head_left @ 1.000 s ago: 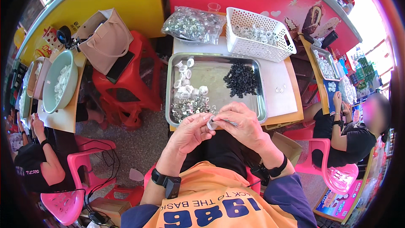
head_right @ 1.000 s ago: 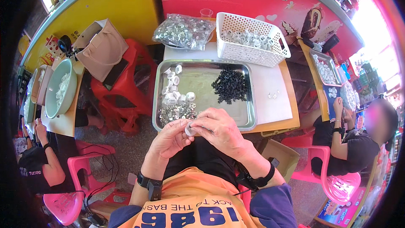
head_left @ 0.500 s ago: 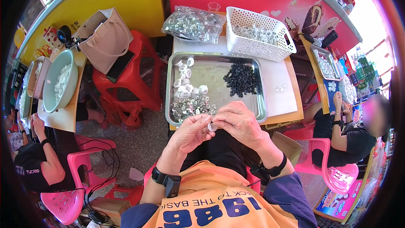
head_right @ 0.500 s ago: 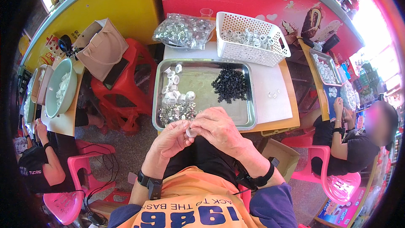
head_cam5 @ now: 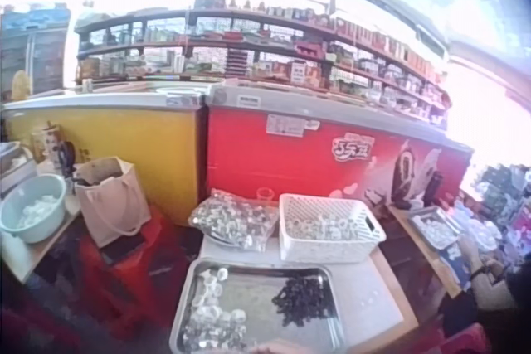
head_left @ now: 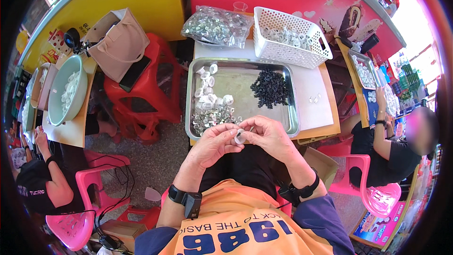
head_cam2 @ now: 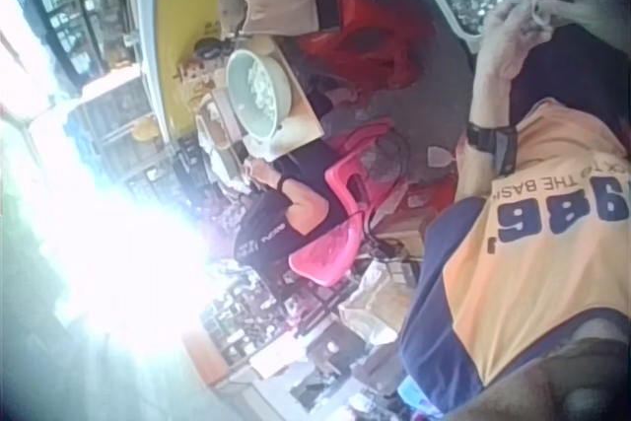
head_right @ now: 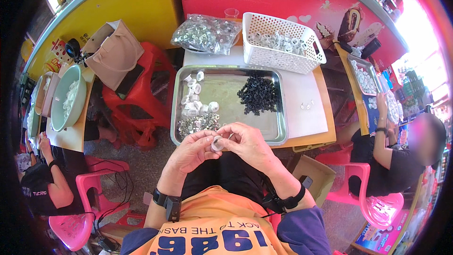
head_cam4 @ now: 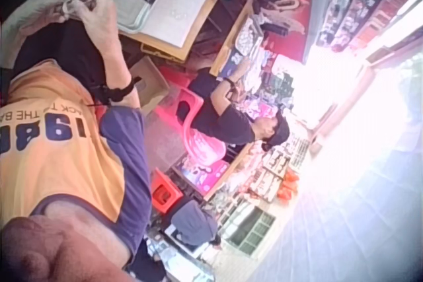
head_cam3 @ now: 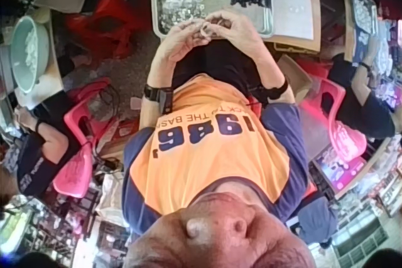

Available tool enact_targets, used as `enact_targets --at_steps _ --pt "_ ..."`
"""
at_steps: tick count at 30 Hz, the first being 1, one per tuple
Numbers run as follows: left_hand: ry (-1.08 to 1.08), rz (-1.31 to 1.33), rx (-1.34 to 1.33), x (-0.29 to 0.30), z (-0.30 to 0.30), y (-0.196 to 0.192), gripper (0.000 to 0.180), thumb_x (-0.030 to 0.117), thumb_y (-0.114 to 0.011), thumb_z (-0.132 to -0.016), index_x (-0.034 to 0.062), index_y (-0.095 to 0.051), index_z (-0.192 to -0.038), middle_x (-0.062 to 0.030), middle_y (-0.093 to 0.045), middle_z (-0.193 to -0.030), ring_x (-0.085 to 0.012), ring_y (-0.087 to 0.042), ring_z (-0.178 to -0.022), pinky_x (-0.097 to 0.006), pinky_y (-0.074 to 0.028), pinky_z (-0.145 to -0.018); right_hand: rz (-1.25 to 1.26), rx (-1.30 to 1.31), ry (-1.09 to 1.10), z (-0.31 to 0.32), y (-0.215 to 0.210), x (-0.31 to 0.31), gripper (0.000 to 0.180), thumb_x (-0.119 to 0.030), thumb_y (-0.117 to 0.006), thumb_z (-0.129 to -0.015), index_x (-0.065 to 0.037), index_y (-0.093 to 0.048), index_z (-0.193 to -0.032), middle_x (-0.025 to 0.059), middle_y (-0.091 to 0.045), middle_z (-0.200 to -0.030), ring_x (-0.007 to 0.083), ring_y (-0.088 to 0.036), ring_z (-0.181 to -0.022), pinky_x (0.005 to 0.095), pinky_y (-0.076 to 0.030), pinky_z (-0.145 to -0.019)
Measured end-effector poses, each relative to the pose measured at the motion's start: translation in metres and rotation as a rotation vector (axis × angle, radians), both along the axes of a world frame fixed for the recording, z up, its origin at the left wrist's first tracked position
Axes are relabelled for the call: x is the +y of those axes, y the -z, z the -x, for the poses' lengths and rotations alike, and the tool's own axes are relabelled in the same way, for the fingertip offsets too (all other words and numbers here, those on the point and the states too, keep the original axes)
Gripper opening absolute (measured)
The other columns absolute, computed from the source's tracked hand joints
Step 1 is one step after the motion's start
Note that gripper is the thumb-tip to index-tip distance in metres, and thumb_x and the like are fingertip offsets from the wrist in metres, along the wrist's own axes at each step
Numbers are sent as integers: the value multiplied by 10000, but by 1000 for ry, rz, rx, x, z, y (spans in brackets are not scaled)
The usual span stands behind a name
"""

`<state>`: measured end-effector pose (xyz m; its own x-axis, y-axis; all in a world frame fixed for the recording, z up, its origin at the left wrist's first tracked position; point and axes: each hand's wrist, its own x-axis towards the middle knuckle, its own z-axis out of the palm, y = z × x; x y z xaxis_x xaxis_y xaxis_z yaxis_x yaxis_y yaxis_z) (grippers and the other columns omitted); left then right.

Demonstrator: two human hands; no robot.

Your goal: Assembling small white and black plastic components by hand at a workbench.

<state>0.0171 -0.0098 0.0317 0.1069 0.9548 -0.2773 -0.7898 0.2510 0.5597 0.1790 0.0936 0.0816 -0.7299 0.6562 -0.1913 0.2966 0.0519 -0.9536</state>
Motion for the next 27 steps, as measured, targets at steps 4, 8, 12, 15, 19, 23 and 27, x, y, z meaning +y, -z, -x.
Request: enact_targets --at_steps 4,8,12,15,19,23,27 --pt "-98 3 111 1 -5 -7 209 141 -583 -917 15 -619 -1079 -80 -652 -954 -164 -663 -819 -272 -571 -731 -69 20 28 -1 9 -1 177 -119 -682 -833 5 -650 -954 39 -617 -787 68 -558 -643 229 -464 -589" --pt "-186 17 408 2 -11 -7 191 78 -616 -885 6 -635 -1061 -76 -630 -967 -155 -653 -852 -274 -568 -749 -72 28 106 4 9 -5 148 -97 -679 -830 17 -640 -915 52 -625 -794 75 -590 -649 232 -481 -584" --pt "-305 -54 495 4 -16 -2 179 27 -624 -864 -29 -644 -1033 -71 -608 -933 -152 -649 -870 -275 -565 -766 -108 37 144 8 16 -7 124 -83 -684 -820 18 -613 -836 61 -627 -783 85 -609 -654 234 -492 -586" --pt "-344 -27 615 4 -17 -3 162 -13 -625 -841 -53 -658 -995 -61 -590 -927 -174 -655 -855 -301 -578 -778 -127 47 151 9 19 -7 125 -73 -688 -807 14 -598 -802 62 -623 -771 89 -607 -655 236 -488 -587" --pt "-382 -63 752 5 -15 9 158 -37 -647 -806 -40 -680 -960 -52 -591 -894 -130 -625 -808 -246 -544 -726 -183 14 155 10 21 -7 121 -43 -686 -777 11 -578 -772 63 -605 -744 96 -600 -650 244 -483 -594" --pt "-384 -68 870 4 -15 12 162 -45 -657 -781 -19 -701 -934 -49 -604 -876 -97 -596 -762 -208 -492 -690 -246 5 157 12 27 -8 134 -30 -687 -748 12 -560 -753 64 -586 -727 100 -592 -644 249 -482 -597" --pt "-362 -69 886 4 -14 16 164 -45 -655 -777 -18 -702 -932 -51 -611 -882 -95 -596 -766 -213 -498 -697 -250 -2 159 13 33 -7 151 -27 -689 -717 11 -544 -739 68 -575 -725 105 -587 -639 256 -480 -592"
